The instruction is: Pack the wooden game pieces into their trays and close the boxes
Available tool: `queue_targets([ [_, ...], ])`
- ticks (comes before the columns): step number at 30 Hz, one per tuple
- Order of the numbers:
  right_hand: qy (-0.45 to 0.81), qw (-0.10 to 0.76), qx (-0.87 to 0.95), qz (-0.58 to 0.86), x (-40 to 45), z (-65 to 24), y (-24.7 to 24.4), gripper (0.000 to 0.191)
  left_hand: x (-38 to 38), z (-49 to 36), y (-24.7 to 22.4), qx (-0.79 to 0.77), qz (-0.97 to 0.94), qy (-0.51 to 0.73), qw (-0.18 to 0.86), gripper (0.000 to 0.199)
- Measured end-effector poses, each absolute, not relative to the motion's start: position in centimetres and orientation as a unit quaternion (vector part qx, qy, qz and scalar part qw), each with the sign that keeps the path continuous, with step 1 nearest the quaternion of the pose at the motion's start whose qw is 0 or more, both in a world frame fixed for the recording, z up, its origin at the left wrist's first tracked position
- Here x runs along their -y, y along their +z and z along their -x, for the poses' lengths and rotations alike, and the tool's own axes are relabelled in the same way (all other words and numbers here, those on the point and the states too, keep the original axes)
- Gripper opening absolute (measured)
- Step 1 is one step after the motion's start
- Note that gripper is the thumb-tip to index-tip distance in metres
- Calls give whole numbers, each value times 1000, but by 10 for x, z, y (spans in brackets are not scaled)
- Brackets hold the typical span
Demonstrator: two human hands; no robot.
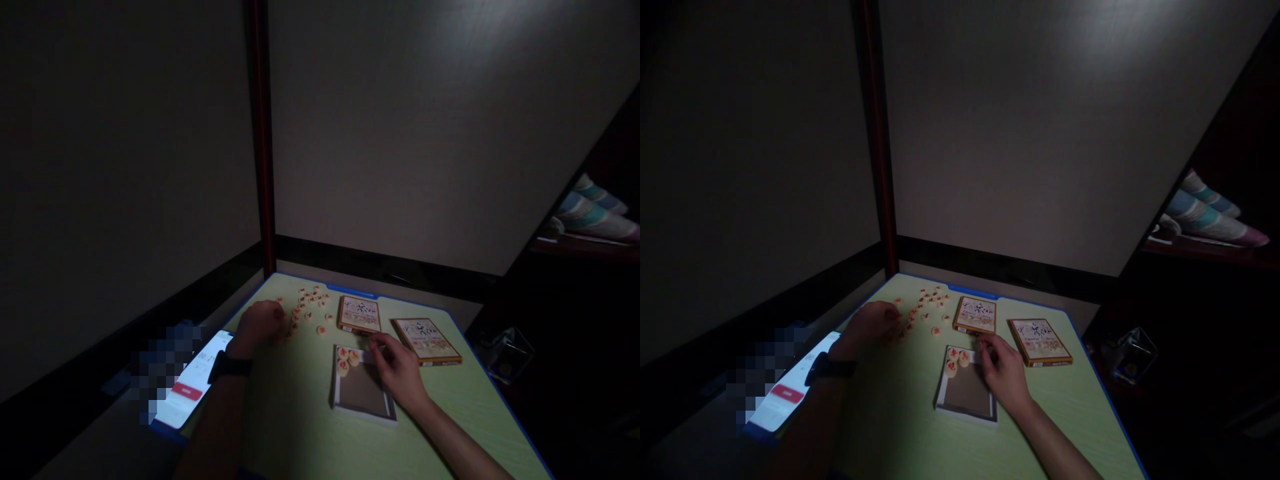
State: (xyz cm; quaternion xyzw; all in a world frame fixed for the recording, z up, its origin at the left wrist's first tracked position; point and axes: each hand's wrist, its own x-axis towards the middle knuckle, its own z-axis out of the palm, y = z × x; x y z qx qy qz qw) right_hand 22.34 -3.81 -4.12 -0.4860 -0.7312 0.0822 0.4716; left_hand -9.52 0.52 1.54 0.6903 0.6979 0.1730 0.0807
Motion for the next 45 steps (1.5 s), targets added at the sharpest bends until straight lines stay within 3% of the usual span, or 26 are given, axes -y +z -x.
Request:
queue_targets([
  [12,75,461,744,477,39,-223,-41,24,-1,85,17,-681,-710,145,101,16],
  [23,63,464,752,464,39,-224,-41,20,-4,79,20,-673,-702,216,82,17],
  [28,52,468,752,461,39,-223,-40,20,-9,67,10,-601,-743,254,149,17],
  [33,44,480,742,466,40,-223,-38,21,-7,54,2,-547,-789,206,189,16],
  [45,28,479,749,457,38,-224,-44,20,-11,55,-9,-551,-775,186,247,29],
])
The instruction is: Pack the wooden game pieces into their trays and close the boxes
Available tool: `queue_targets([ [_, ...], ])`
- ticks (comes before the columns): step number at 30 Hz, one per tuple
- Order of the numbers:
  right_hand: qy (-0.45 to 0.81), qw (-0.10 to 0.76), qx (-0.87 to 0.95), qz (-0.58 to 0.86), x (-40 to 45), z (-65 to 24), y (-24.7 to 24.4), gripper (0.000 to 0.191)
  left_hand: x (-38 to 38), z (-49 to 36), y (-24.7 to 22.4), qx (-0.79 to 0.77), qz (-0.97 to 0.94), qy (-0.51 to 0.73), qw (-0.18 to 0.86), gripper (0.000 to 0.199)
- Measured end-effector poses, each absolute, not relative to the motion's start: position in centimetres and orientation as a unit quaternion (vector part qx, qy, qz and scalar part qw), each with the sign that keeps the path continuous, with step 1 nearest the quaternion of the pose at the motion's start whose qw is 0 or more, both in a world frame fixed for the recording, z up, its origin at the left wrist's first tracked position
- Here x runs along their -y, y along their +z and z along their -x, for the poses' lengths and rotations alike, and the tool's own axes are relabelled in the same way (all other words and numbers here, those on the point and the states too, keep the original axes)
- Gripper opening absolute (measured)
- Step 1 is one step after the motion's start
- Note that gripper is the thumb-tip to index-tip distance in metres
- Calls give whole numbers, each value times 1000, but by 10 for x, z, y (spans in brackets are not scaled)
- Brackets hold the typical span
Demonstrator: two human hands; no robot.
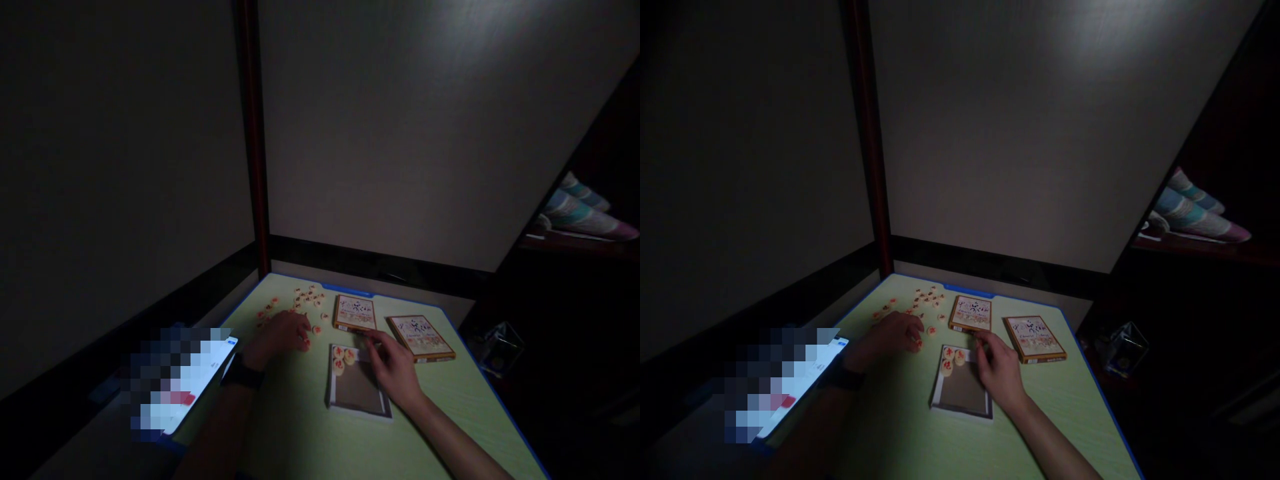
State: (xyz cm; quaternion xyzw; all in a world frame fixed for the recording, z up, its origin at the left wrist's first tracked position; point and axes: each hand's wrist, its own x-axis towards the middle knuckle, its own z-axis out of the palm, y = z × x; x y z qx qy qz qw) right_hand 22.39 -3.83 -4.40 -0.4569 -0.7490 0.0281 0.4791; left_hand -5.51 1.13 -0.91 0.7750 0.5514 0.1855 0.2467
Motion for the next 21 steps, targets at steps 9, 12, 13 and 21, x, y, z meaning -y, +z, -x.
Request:
queue_targets([
  [9,11,506,727,464,40,-223,-40,19,-9,70,16,-656,-706,265,47,23],
  [12,8,509,721,469,39,-223,-40,20,-10,64,10,-635,-732,247,18,25],
  [13,6,509,722,469,39,-223,-40,20,-10,59,6,-617,-750,237,21,25],
  [21,5,506,725,467,39,-222,-42,19,7,14,-8,-566,-809,159,15,20],
])
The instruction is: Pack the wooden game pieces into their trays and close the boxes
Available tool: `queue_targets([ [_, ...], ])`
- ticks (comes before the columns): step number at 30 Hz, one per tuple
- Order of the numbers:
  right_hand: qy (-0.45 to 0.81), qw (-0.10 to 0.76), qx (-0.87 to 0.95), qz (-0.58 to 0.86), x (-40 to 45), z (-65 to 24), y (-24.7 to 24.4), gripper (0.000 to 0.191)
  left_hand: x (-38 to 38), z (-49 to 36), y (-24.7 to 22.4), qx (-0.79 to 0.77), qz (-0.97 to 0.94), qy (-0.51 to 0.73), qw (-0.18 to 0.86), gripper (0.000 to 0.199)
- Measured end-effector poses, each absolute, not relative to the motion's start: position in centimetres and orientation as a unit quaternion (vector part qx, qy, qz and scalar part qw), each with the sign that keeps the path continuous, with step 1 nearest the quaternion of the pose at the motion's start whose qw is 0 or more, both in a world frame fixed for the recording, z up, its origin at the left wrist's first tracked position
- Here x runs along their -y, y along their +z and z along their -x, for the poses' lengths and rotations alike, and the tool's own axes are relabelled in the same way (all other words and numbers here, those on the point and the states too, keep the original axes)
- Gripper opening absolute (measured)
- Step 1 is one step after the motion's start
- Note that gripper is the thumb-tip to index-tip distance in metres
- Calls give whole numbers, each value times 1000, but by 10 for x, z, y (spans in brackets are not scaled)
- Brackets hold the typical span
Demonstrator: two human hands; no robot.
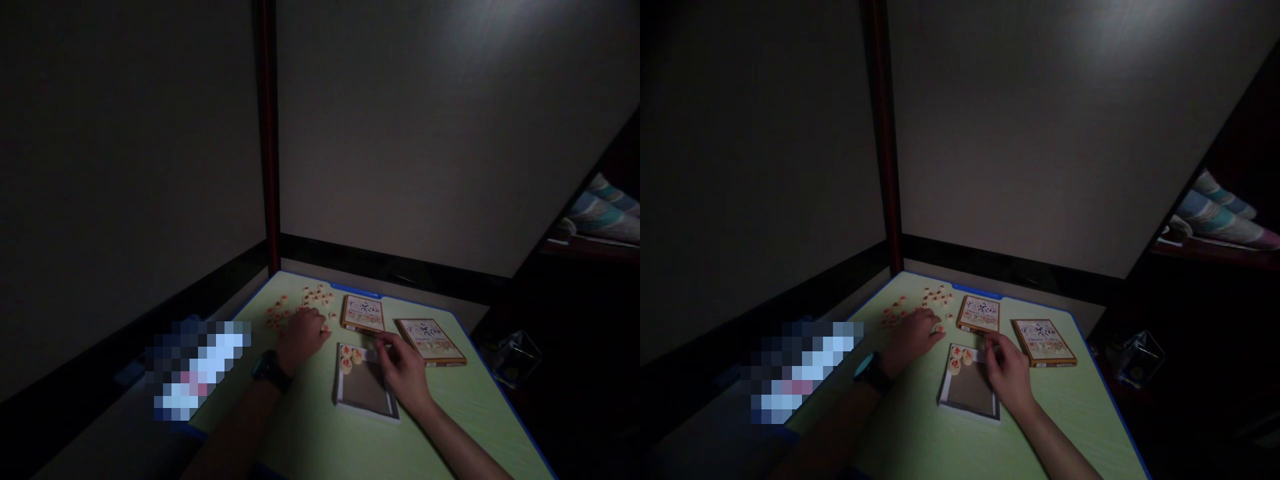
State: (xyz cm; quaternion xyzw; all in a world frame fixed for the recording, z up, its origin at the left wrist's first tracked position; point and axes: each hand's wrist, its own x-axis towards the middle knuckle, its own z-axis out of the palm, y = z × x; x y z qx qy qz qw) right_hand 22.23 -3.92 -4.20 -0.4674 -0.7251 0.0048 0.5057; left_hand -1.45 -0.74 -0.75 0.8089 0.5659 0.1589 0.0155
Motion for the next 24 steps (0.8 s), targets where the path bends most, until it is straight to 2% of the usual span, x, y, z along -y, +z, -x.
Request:
queue_targets([
  [5,-2,500,740,449,40,-223,-42,18,10,11,-3,-567,-813,126,37,14],
  [9,-21,503,748,434,41,-224,-40,15,11,6,-2,-566,-806,163,54,16],
  [13,-48,503,772,386,45,-221,-34,15,14,-9,-2,-519,-783,308,151,12],
  [16,-66,500,788,353,50,-217,-30,23,20,-26,-2,-482,-728,417,254,15],
  [20,-75,491,806,323,54,-213,-30,34,28,-41,-4,-441,-682,437,388,19],
  [24,-80,486,807,326,54,-214,-32,31,31,-45,-9,-439,-675,431,407,16],
])
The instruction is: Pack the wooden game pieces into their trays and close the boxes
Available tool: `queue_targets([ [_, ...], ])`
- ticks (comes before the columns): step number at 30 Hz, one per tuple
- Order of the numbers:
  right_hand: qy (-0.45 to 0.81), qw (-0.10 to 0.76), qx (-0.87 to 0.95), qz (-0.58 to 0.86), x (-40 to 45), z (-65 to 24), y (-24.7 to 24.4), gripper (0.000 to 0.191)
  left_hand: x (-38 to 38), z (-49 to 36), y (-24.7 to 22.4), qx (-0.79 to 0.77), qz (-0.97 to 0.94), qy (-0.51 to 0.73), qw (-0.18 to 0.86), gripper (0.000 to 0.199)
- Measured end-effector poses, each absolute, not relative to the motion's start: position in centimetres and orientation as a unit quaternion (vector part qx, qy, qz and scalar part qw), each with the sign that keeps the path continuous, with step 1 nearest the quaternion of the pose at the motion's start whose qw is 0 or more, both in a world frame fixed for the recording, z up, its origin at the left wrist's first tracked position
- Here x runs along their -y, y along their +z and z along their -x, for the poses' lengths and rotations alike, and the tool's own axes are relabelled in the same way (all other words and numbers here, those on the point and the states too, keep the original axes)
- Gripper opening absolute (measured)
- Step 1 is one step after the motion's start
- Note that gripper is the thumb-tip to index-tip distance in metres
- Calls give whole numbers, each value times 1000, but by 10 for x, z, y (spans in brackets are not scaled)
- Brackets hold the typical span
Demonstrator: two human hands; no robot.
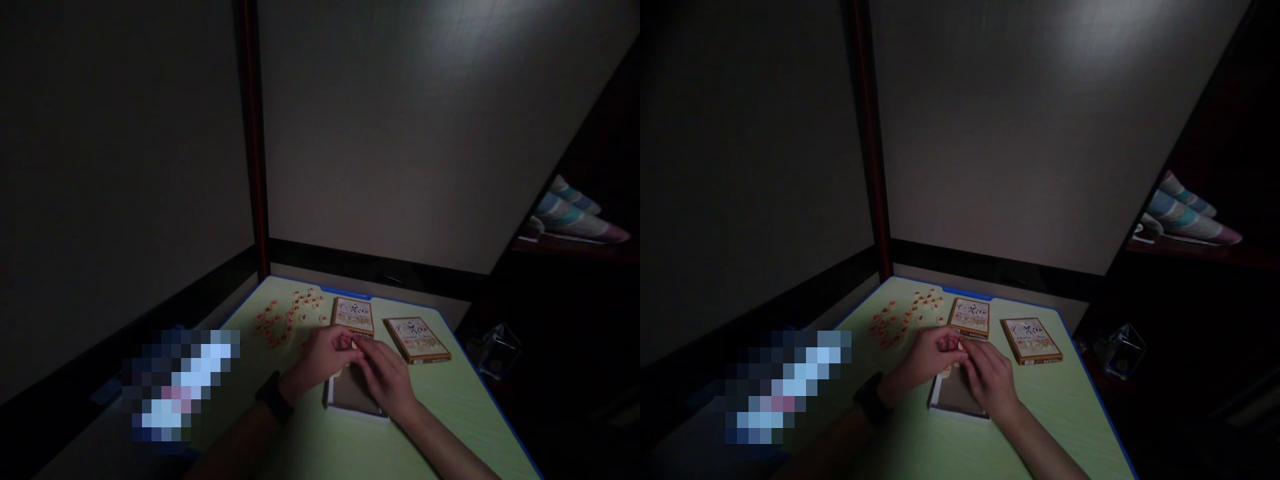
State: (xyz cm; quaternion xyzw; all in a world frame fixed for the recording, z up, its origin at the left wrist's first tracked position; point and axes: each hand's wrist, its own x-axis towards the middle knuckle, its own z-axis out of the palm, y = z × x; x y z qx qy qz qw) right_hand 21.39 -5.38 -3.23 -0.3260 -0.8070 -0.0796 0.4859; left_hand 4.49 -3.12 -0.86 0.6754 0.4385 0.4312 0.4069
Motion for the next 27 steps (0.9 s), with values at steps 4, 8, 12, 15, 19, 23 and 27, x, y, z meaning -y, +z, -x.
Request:
queue_targets([
  [4,-94,473,809,334,55,-215,-32,24,30,-45,-11,-428,-662,430,440,16],
  [8,-97,435,824,350,59,-218,-25,21,30,-36,-5,-393,-677,400,476,22],
  [12,-16,312,857,410,65,-222,-11,23,24,-19,-1,-398,-730,411,374,21],
  [15,54,232,880,412,68,-222,-2,14,15,-13,-7,-460,-725,418,297,19],
  [19,103,204,893,389,70,-219,1,17,10,-17,-17,-533,-735,364,209,22],
  [23,114,213,891,384,71,-218,0,23,15,-20,-17,-551,-761,311,143,22],
  [27,103,230,893,372,68,-218,-3,25,19,-19,-15,-562,-781,260,88,25],
])
